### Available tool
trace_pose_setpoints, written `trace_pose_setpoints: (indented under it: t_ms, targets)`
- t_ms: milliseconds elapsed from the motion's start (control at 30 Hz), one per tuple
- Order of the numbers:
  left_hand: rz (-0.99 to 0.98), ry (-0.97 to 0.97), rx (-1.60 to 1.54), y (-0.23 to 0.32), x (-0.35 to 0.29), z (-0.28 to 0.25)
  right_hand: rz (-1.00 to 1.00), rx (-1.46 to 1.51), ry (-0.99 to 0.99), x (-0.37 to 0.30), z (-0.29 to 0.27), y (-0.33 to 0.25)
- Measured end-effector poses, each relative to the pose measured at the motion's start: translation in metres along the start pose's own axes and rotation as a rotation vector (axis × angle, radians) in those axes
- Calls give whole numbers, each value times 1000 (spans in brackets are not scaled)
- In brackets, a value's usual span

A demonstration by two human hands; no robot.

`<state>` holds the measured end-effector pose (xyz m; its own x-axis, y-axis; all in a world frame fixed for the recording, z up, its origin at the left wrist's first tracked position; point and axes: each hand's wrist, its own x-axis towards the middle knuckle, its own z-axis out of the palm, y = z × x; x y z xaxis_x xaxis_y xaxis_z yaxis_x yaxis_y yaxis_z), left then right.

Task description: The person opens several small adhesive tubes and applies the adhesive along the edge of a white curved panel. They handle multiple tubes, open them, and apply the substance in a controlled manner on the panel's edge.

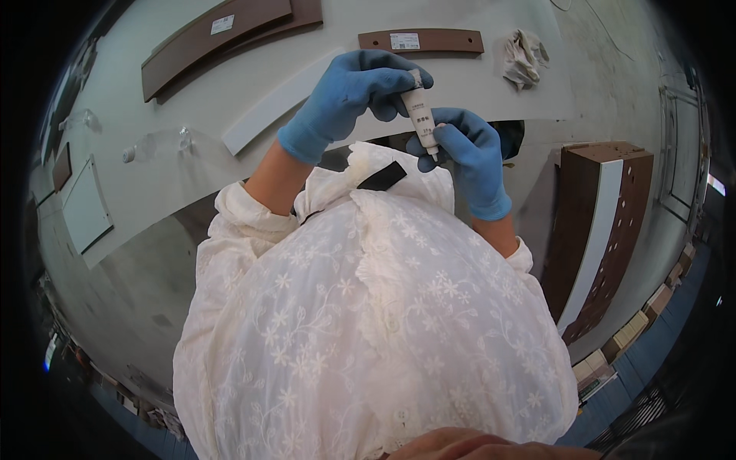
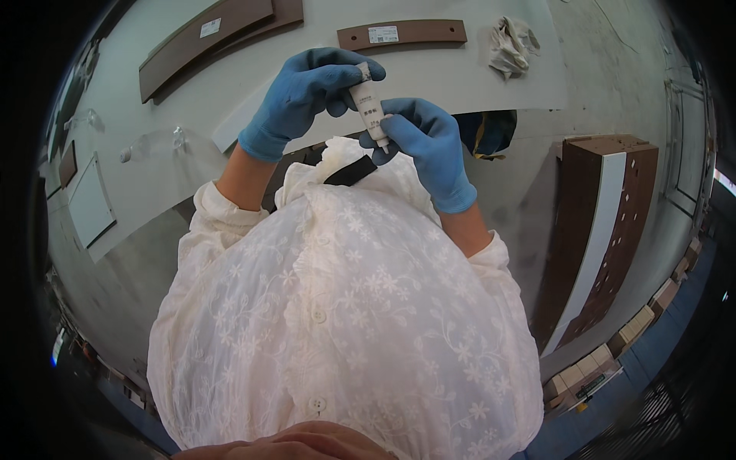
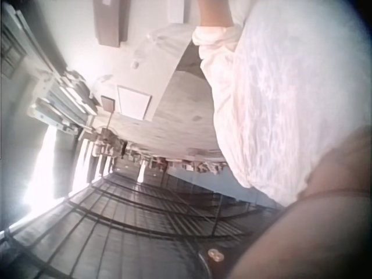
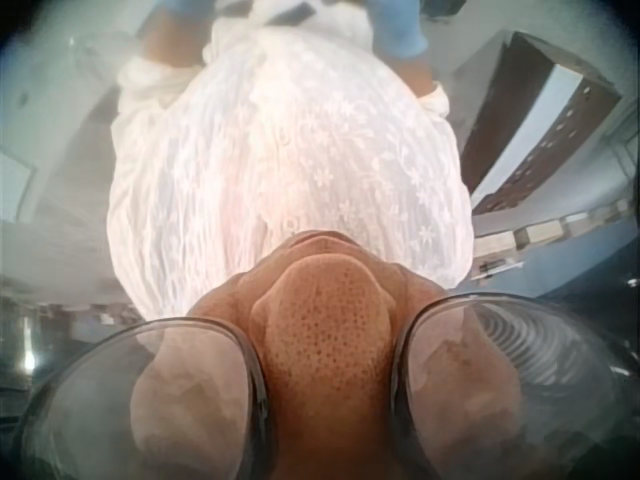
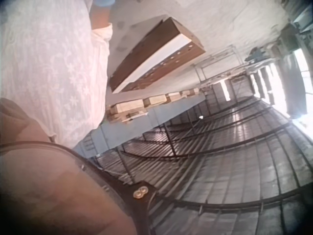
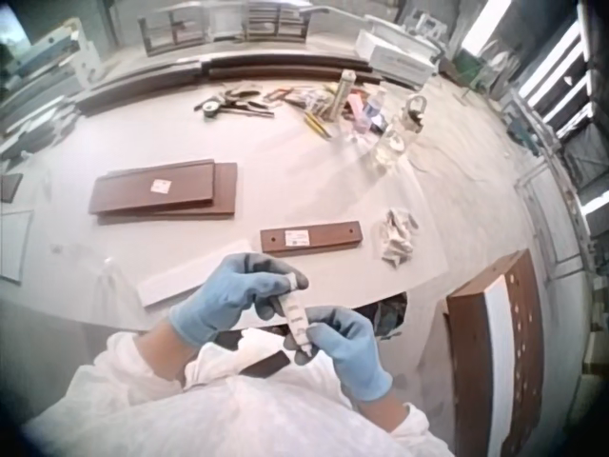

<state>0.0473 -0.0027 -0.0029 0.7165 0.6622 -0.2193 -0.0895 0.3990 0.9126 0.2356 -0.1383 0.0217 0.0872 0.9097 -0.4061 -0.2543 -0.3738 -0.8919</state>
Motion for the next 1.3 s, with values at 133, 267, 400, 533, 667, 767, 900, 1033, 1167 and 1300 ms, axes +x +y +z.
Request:
trace_pose_setpoints:
  t_ms: [133,267,400,533,667,767,900,1033,1167,1300]
  targets:
    - [0,13,-11,0,4,0,-12,-8,-29,5,-4,-1]
    - [-1,4,6,2,8,-3,-9,30,-38,10,-4,-4]
    - [1,0,23,7,12,-10,0,23,-24,16,2,-7]
    - [-16,-18,55,12,16,-19,18,29,-38,26,7,-9]
    - [-4,-46,79,16,20,-30,58,71,-42,34,11,-11]
    - [9,-62,72,14,16,-31,69,40,-27,31,16,-9]
    - [-6,-53,82,15,14,-38,65,42,-58,37,22,-7]
    - [-14,-26,38,18,14,-47,84,56,-65,47,29,-8]
    - [-33,-18,20,22,14,-60,132,132,-97,59,40,-10]
    - [-35,-28,-32,19,10,-72,126,157,-155,63,46,-4]
